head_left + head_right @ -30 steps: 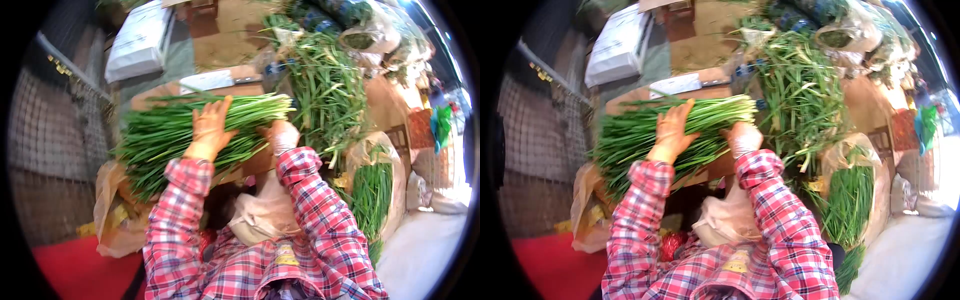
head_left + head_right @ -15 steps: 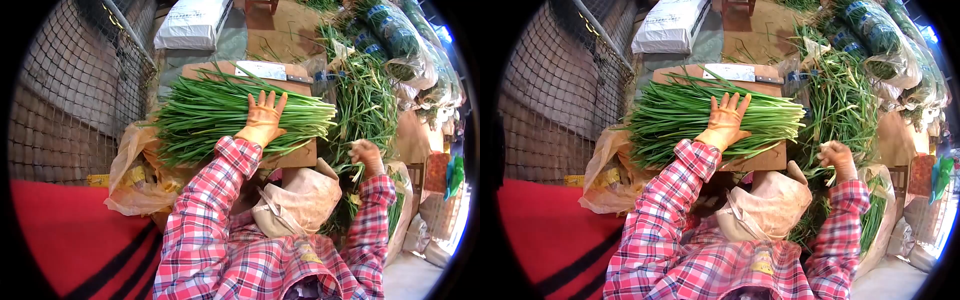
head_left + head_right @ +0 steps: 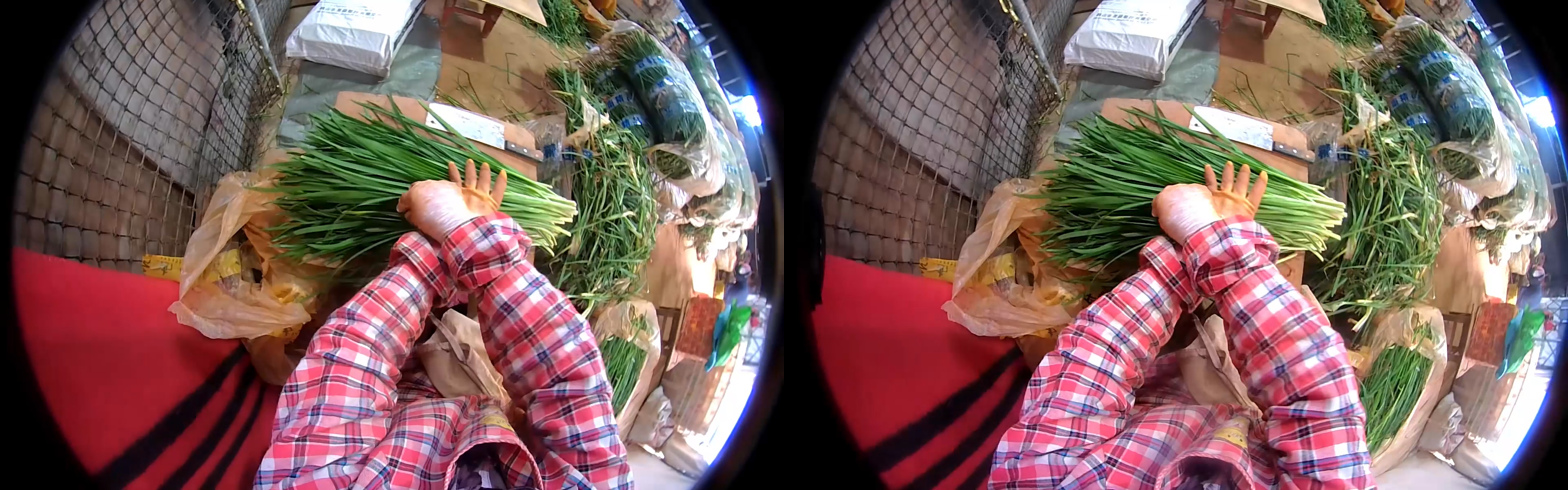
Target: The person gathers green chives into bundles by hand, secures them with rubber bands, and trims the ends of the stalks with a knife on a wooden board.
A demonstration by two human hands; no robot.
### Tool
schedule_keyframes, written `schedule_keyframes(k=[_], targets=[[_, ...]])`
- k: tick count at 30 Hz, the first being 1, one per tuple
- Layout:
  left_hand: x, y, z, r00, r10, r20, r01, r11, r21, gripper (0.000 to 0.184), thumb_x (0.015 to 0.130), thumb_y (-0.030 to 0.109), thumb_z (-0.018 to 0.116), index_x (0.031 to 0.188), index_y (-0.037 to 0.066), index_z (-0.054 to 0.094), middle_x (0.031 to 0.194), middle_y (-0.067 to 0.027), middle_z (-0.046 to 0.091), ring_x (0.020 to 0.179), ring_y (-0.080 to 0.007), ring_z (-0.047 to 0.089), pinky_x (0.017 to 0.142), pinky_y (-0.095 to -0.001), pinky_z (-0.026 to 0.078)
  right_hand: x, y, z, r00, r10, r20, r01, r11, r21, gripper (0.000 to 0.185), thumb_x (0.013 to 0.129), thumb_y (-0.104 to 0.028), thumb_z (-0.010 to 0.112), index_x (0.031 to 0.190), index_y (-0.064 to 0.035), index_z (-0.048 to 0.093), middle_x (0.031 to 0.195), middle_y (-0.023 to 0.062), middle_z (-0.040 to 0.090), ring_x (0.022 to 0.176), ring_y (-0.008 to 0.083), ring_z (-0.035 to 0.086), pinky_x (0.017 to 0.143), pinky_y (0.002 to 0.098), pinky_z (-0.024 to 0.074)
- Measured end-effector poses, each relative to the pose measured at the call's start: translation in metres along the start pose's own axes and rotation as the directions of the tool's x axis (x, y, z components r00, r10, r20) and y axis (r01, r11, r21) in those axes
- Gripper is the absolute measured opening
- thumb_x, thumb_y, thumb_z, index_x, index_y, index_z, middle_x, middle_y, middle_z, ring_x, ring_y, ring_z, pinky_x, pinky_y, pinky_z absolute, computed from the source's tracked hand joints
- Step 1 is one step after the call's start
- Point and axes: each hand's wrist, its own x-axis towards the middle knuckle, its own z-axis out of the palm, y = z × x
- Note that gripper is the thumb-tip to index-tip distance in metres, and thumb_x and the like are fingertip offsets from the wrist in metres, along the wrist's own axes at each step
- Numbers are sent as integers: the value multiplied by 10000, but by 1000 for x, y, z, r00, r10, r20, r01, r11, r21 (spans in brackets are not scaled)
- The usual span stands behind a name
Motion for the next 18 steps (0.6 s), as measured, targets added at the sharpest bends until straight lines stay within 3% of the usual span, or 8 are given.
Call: schedule_keyframes(k=[1, 2, 8, 11, 12, 14, 16, 18], targets=[[4, 8, 2, 983, 27, 179, -156, 629, 761, 674, 842, 639, 272, 1373, 224, 275, 1486, -99, 162, 1372, -312, 112, 1032, -650, 127, 5, -9, -9, 996, -70, 58, 69, 997, 25, 416, 842, -380, 442, 1208, -187, 486, 1248, 136, 468, 1162, 308, 426, 909, 521, 334], [7, 13, 4, 946, -90, 311, -323, -200, 925, 678, 828, 671, 284, 1359, 250, 301, 1491, -70, 156, 1379, -278, 97, 1038, -636, 159, 10, -16, -17, 984, -139, 114, 134, 990, 53, 361, 834, -320, 462, 1154, -165, 525, 1187, 133, 507, 1105, 288, 474, 857, 490, 381], [2, 14, 2, 965, -174, 197, -192, 45, 980, 605, 817, 629, 443, 1294, 257, 413, 1449, -42, 237, 1359, -294, 147, 1043, -624, 171, 4, -26, -23, 952, -303, -53, 307, 945, 109, 106, 732, -90, 576, 752, -77, 679, 769, 73, 662, 728, 225, 659, 554, 357, 515], [-4, 16, 1, 933, -110, 343, -357, -165, 919, 576, 841, 614, 409, 1294, 258, 411, 1452, -45, 235, 1358, -294, 149, 1042, -626, 172, 2, -26, -24, 945, -327, 4, 324, 939, 120, 118, 744, -114, 574, 786, -76, 677, 800, 83, 659, 740, 224, 653, 559, 354, 504], [1, 26, 18, 992, -89, 88, -44, 410, 911, 549, 860, 592, 386, 1296, 259, 408, 1457, -42, 226, 1361, -287, 144, 1042, -627, 175, 2, -28, -27, 945, -325, 23, 321, 942, 101, 116, 741, -116, 578, 783, -81, 680, 792, 77, 658, 736, 223, 653, 560, 353, 501], [3, 29, 23, 967, -216, -138, 256, 823, 506, 524, 879, 570, 364, 1298, 259, 404, 1462, -39, 217, 1363, -281, 140, 1042, -629, 178, 5, -31, -17, 916, -359, 176, 347, 933, 97, 186, 779, -148, 527, 870, -101, 682, 901, 119, 661, 810, 243, 653, 591, 378, 503], [-4, 16, 3, 969, -74, 237, -241, -47, 969, 486, 907, 526, 324, 1311, 262, 384, 1481, -31, 175, 1369, -268, 131, 1035, -633, 200, 10, -40, 72, 993, 52, 108, -23, 967, -255, 299, 837, -190, 431, 1094, -168, 583, 1151, 160, 549, 1048, 263, 543, 793, 440, 450], [-10, 9, -4, 935, -78, 346, -354, -153, 923, 481, 902, 520, 342, 1301, 256, 402, 1477, -32, 194, 1360, -272, 170, 1028, -635, 220, 7, -32, 87, 968, 251, 20, -221, 886, -409, 372, 866, -211, 383, 1205, -201, 534, 1276, 180, 492, 1167, 273, 488, 894, 471, 424]])
